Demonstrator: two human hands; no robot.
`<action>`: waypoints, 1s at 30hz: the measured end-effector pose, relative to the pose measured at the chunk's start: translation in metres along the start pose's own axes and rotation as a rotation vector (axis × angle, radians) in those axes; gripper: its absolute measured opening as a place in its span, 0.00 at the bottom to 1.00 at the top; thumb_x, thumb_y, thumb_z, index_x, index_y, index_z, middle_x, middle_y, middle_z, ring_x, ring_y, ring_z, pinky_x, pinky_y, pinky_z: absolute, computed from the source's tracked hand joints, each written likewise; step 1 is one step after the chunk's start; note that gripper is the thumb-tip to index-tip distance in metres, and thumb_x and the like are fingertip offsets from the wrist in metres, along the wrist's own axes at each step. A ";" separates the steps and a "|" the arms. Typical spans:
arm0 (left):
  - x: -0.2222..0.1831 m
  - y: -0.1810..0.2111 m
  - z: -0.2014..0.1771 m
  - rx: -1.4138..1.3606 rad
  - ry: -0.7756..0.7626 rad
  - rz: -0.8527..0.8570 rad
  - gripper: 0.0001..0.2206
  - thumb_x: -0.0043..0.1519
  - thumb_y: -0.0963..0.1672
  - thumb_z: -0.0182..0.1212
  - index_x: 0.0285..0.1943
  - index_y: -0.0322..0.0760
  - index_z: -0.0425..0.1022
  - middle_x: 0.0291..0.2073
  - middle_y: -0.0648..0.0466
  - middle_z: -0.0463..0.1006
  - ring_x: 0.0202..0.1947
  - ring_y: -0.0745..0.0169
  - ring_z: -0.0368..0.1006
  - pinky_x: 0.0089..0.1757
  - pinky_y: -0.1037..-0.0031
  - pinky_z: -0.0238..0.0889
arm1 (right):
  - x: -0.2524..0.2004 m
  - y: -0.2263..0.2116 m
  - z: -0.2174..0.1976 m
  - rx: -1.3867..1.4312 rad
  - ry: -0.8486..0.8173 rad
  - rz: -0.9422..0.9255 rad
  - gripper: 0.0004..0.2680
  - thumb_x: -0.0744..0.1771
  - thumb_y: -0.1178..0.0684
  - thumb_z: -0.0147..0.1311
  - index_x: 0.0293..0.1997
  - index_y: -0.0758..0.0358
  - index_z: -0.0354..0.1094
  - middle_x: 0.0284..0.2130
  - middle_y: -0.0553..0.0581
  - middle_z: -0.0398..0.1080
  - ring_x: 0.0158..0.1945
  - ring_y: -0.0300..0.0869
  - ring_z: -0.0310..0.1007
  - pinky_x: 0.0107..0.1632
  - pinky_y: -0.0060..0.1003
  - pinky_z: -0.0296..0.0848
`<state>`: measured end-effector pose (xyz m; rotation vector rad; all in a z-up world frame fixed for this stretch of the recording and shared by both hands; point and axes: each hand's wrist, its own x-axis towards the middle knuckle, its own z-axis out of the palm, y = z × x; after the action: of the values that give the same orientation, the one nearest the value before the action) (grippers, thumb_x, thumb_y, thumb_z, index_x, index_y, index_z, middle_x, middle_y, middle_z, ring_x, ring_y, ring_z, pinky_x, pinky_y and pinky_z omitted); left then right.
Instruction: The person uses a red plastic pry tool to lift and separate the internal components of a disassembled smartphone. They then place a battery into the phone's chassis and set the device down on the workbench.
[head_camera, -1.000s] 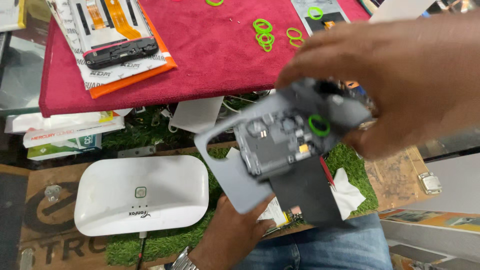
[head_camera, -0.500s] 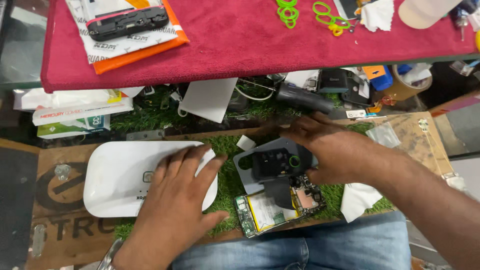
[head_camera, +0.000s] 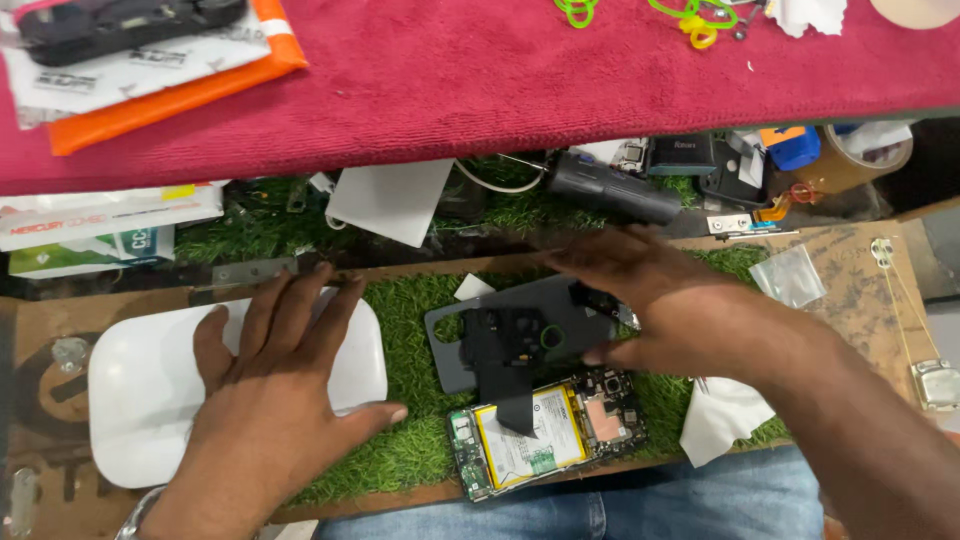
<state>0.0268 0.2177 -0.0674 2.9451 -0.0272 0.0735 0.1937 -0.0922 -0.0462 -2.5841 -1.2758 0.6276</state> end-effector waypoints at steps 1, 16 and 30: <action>-0.001 -0.001 0.001 0.011 0.021 0.016 0.53 0.37 0.63 0.69 0.73 0.41 0.58 0.70 0.43 0.56 0.74 0.45 0.45 0.60 0.34 0.35 | -0.009 0.008 0.001 0.053 0.085 -0.018 0.35 0.59 0.42 0.70 0.74 0.53 0.56 0.70 0.62 0.57 0.70 0.60 0.52 0.66 0.51 0.54; -0.152 -0.027 0.090 -0.379 0.550 -0.667 0.25 0.55 0.44 0.73 0.53 0.21 0.65 0.49 0.36 0.77 0.44 0.56 0.72 0.48 0.69 0.65 | -0.111 0.011 0.038 0.123 0.586 0.463 0.09 0.61 0.50 0.65 0.40 0.61 0.78 0.32 0.58 0.75 0.38 0.50 0.75 0.43 0.43 0.72; -0.134 0.012 0.034 -0.520 0.532 -0.938 0.10 0.60 0.45 0.64 0.43 0.32 0.77 0.29 0.53 0.82 0.27 0.66 0.77 0.31 0.71 0.70 | 0.024 -0.142 0.067 0.122 0.351 -0.410 0.26 0.58 0.44 0.64 0.62 0.54 0.65 0.62 0.60 0.62 0.63 0.59 0.59 0.57 0.58 0.59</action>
<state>-0.1061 0.2014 -0.1058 2.0742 1.1725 0.5852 0.0757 0.0120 -0.0627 -2.1171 -1.5188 0.1605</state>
